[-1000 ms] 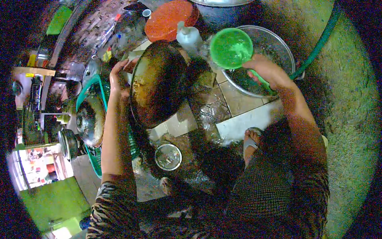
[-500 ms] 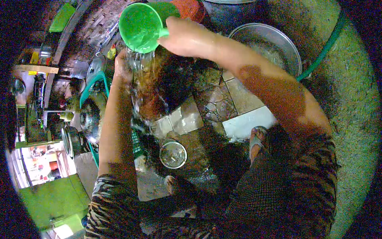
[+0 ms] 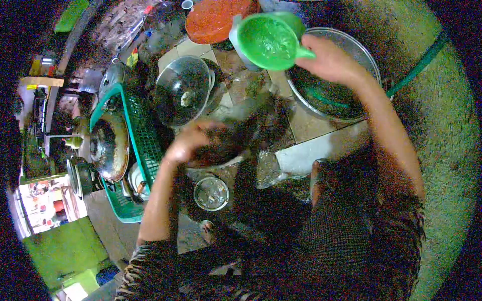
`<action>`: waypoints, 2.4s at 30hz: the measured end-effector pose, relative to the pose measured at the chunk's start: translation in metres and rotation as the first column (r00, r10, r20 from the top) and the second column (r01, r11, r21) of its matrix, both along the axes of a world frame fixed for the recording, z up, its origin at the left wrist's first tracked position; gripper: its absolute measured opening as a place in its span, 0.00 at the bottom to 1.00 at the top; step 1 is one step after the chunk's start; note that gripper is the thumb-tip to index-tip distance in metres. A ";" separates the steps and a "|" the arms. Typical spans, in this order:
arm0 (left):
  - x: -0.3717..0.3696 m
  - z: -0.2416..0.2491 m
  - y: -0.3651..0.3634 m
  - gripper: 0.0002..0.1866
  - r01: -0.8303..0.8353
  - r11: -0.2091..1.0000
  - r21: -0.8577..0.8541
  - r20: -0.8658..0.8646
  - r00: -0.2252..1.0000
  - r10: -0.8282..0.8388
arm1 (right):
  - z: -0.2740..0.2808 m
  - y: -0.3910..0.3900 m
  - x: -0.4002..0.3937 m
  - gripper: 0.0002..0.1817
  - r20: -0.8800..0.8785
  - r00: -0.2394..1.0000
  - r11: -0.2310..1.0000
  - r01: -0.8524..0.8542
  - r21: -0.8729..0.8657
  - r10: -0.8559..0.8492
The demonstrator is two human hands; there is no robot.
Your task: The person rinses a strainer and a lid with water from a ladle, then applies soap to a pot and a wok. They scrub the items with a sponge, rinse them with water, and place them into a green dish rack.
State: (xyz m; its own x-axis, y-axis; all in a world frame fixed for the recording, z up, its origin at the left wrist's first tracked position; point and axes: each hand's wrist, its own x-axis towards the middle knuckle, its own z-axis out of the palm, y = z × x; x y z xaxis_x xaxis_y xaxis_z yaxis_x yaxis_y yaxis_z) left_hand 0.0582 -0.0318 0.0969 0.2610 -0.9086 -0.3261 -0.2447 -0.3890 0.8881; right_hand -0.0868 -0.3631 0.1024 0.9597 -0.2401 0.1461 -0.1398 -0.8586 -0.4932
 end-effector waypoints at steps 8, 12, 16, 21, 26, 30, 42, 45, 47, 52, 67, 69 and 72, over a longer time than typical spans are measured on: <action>-0.076 -0.036 0.011 0.27 0.001 0.995 0.096 -0.172 0.985 0.015 | -0.017 0.053 -0.049 0.17 -0.013 0.960 0.946 -0.279 -0.163 0.280; -0.089 -0.032 0.004 0.28 -0.008 0.988 0.153 -0.186 0.982 0.037 | -0.013 0.109 -0.020 0.16 -0.215 0.928 0.950 -0.283 0.130 0.305; -0.092 -0.033 0.005 0.28 0.001 0.991 0.134 -0.140 0.990 0.017 | 0.007 0.123 -0.016 0.16 -0.228 0.881 0.910 -0.405 0.088 0.414; -0.076 -0.043 0.013 0.27 -0.030 0.994 0.109 -0.212 0.976 0.053 | 0.004 0.103 -0.025 0.12 -0.158 0.919 0.929 -0.369 -0.019 0.362; -0.073 -0.045 0.011 0.24 -0.029 0.997 0.070 -0.173 0.984 0.041 | -0.032 0.047 -0.038 0.13 -0.032 0.995 0.975 0.096 0.201 -0.091; -0.074 -0.047 0.009 0.24 -0.022 0.996 0.085 -0.118 0.993 0.032 | -0.095 -0.017 -0.052 0.13 -0.269 0.772 0.813 0.577 -0.086 -0.576; 0.039 0.043 0.050 0.22 -0.887 0.449 -0.105 -0.678 0.394 0.620 | -0.063 0.006 -0.071 0.16 -0.360 0.879 0.895 0.400 0.197 -0.314; 0.030 0.054 0.048 0.24 -0.944 0.312 -0.105 -0.730 0.286 0.621 | -0.030 0.026 -0.058 0.14 -0.124 0.942 0.950 0.305 -0.065 -0.311; 0.016 0.059 0.040 0.24 -0.957 0.281 -0.073 -0.782 0.230 0.579 | -0.002 0.044 -0.045 0.12 -0.148 0.948 0.959 0.275 -0.072 -0.283; -0.012 0.072 0.018 0.25 -0.933 0.358 -0.023 -0.851 0.206 0.483 | 0.047 0.104 -0.019 0.12 -0.051 0.968 0.968 0.244 -0.064 -0.247; -0.034 0.142 0.091 0.13 -0.995 0.097 0.024 -0.915 0.017 0.402 | 0.048 0.069 -0.075 0.29 -0.244 0.964 0.994 0.108 -0.021 -0.110; -0.047 0.158 0.105 0.10 -1.000 0.014 0.007 -0.936 -0.002 0.353 | 0.059 0.097 -0.070 0.32 -0.452 0.892 0.995 0.037 0.090 0.008; -0.036 0.154 0.133 0.05 -0.993 -0.122 0.004 -0.994 -0.017 0.109 | 0.059 0.149 -0.064 0.44 -0.730 0.654 0.927 0.116 0.356 0.198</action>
State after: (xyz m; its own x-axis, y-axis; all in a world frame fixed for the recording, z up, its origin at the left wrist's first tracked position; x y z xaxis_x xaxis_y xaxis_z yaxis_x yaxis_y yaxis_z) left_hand 0.0220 0.1017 0.2510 0.9366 -0.1826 -0.2991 0.2833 0.8969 0.3397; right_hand -0.1503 -0.2142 0.1616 0.7088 -0.0786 -0.7010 -0.5595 -0.6678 -0.4909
